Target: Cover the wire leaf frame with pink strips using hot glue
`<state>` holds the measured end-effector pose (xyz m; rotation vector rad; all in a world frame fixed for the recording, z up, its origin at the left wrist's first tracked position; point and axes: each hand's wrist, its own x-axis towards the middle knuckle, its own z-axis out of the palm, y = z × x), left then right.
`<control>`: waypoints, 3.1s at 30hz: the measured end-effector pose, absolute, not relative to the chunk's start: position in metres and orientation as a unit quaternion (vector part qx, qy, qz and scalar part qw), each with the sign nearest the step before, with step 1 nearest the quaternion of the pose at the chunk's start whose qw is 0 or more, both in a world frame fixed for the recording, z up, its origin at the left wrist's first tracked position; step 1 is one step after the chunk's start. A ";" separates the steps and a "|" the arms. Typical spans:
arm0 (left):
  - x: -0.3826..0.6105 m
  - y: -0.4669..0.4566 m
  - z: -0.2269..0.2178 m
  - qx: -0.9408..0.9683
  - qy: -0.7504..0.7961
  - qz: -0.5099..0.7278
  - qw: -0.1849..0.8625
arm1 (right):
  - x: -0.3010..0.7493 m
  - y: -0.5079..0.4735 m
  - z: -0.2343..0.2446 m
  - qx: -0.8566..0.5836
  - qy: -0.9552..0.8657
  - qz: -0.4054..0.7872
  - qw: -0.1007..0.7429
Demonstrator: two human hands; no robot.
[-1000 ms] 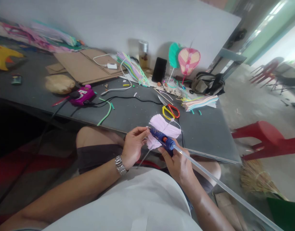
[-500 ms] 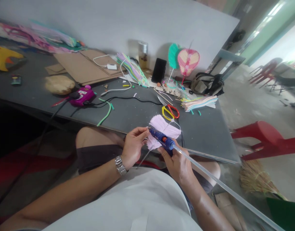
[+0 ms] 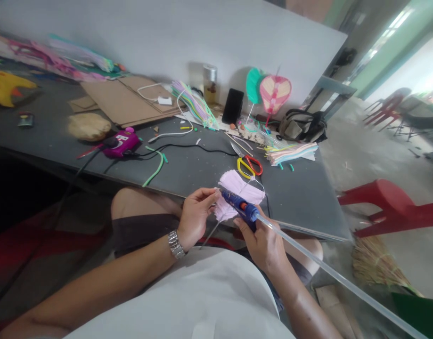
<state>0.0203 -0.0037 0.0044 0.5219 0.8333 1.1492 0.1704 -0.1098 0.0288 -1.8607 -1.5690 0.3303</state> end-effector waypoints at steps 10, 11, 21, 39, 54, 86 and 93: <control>0.011 0.006 0.002 0.212 0.406 0.514 0.725 | 0.242 -0.102 0.016 -0.684 -0.250 0.232 0.644; 0.010 0.007 0.002 0.212 0.407 0.514 0.725 | 0.256 -0.100 0.012 -0.699 -0.218 0.238 0.638; 0.017 0.004 0.003 0.222 0.417 0.503 0.724 | 0.360 -0.106 -0.014 -0.925 -0.244 0.068 0.284; 0.027 -0.003 0.013 0.267 0.358 0.479 0.755 | 0.173 -0.003 0.086 -0.477 -0.863 0.055 0.157; 0.026 -0.004 0.014 0.262 0.361 0.458 0.769 | 0.178 -0.009 0.089 -0.431 -0.875 0.041 0.217; 0.010 0.006 0.021 0.230 0.354 0.464 0.779 | 0.177 -0.047 0.073 -0.422 -0.868 -0.160 0.207; 0.011 0.021 0.029 0.204 0.349 0.505 0.762 | 0.140 -0.100 0.004 -0.621 -0.595 0.085 0.503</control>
